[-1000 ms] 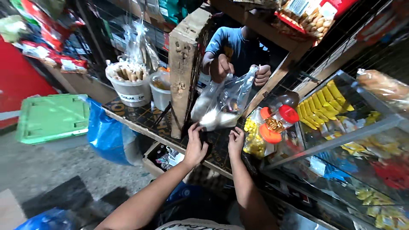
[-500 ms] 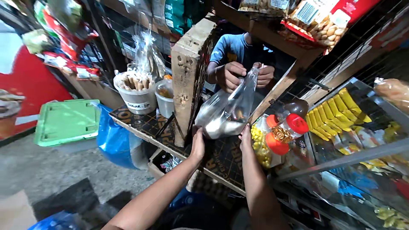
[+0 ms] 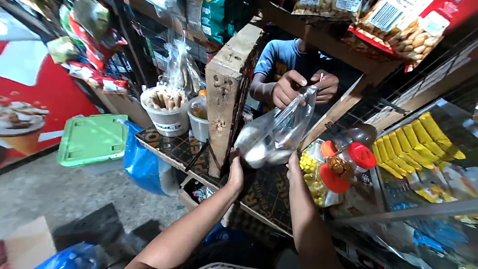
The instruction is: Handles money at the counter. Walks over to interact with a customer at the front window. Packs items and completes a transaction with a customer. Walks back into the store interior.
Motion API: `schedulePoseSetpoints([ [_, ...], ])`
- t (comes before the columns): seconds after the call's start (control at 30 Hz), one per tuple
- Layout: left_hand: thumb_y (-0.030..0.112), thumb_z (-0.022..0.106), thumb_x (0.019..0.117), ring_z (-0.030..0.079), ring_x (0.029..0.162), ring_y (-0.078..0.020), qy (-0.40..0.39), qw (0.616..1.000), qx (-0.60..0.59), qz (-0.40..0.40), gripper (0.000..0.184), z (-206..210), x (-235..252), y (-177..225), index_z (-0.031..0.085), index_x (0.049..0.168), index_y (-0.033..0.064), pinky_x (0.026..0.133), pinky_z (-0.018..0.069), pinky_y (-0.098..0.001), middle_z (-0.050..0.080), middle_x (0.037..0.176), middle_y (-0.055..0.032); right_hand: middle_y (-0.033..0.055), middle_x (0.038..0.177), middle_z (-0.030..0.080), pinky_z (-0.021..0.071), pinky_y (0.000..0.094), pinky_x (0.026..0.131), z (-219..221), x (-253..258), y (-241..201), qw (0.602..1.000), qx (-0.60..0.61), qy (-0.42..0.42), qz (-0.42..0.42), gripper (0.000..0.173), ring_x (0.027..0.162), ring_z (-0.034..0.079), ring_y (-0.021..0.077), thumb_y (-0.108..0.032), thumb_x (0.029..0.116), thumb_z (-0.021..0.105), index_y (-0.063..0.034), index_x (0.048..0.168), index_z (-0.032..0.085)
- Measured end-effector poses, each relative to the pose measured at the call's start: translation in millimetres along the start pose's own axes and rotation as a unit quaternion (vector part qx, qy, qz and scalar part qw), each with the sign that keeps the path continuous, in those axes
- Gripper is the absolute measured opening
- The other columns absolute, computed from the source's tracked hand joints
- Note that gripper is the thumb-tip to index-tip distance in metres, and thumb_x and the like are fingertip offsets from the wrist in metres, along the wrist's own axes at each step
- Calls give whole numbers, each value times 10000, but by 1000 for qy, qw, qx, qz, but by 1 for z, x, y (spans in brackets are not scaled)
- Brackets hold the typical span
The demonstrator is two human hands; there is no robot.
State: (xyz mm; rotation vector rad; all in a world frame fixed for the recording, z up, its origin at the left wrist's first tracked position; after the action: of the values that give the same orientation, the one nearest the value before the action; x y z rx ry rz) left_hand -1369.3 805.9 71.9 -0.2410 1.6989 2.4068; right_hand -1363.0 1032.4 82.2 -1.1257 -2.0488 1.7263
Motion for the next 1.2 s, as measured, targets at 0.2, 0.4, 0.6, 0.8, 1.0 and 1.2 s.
schedulePoseSetpoints([
  [0.2, 400, 172, 1112, 274, 1532, -215, -12, 999, -12, 39, 614, 4, 8, -1, 222, 1616, 52, 1242, 259, -386, 245, 1669, -165, 245, 1595, 369, 303, 628, 1124, -2, 2, -2, 1000, 5, -13, -19, 664, 1477, 341, 381, -464, 1123, 148, -15, 1542, 400],
  [0.4, 293, 179, 1121, 369, 1465, -216, -4, 998, -32, 52, 549, 11, 18, 3, 321, 1550, -18, 1203, 308, -360, 353, 1595, -204, 288, 1441, 515, 412, 556, 1041, -4, 7, -5, 999, 33, 35, -1, 670, 1312, 509, 374, -441, 1130, 171, 51, 1410, 530],
  [0.6, 242, 223, 1102, 387, 1443, -200, -14, 997, -43, 61, 518, 25, 16, 7, 356, 1532, -16, 1204, 291, -340, 392, 1565, -194, 217, 1452, 526, 474, 506, 1033, 1, 11, -8, 977, 212, 28, -18, 647, 1288, 550, 305, -481, 1121, 157, -38, 1498, 441],
  [0.8, 356, 234, 1125, 532, 1301, -220, -56, 986, -150, 39, 502, 55, 40, 26, 304, 1592, 184, 1056, 467, -418, 502, 1478, -118, 172, 1249, 574, 525, 465, 880, 6, 10, -28, 919, 393, 5, -29, 462, 1083, 598, 279, -388, 1114, 267, -80, 1405, 452],
  [1.0, 405, 293, 1112, 433, 1404, -226, -67, 981, -176, 56, 532, 75, 64, 30, 310, 1589, 171, 1128, 406, -458, 404, 1573, -88, 136, 1299, 571, 512, 452, 941, 7, 18, -44, 881, 467, 35, -63, 384, 1154, 593, 261, -295, 1105, 308, -103, 1403, 456],
  [1.2, 318, 247, 1117, 467, 1361, -244, -21, 982, -177, 68, 502, 90, 82, 41, 343, 1532, 51, 1119, 407, -470, 457, 1495, -165, 117, 1448, 487, 473, 457, 1039, 9, 28, -54, 867, 494, 26, -69, 485, 1295, 527, 260, -417, 1121, 231, -144, 1502, 356],
])
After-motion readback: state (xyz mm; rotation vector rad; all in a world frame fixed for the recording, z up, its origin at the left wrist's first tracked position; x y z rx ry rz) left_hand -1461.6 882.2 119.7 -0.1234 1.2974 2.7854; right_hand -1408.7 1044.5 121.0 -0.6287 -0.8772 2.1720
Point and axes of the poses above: each hand's wrist, its own x-axis towards the middle knuckle, its own z-axis out of the palm, y = z × x, the point moved 6 cm from there along x, towards the middle knuckle
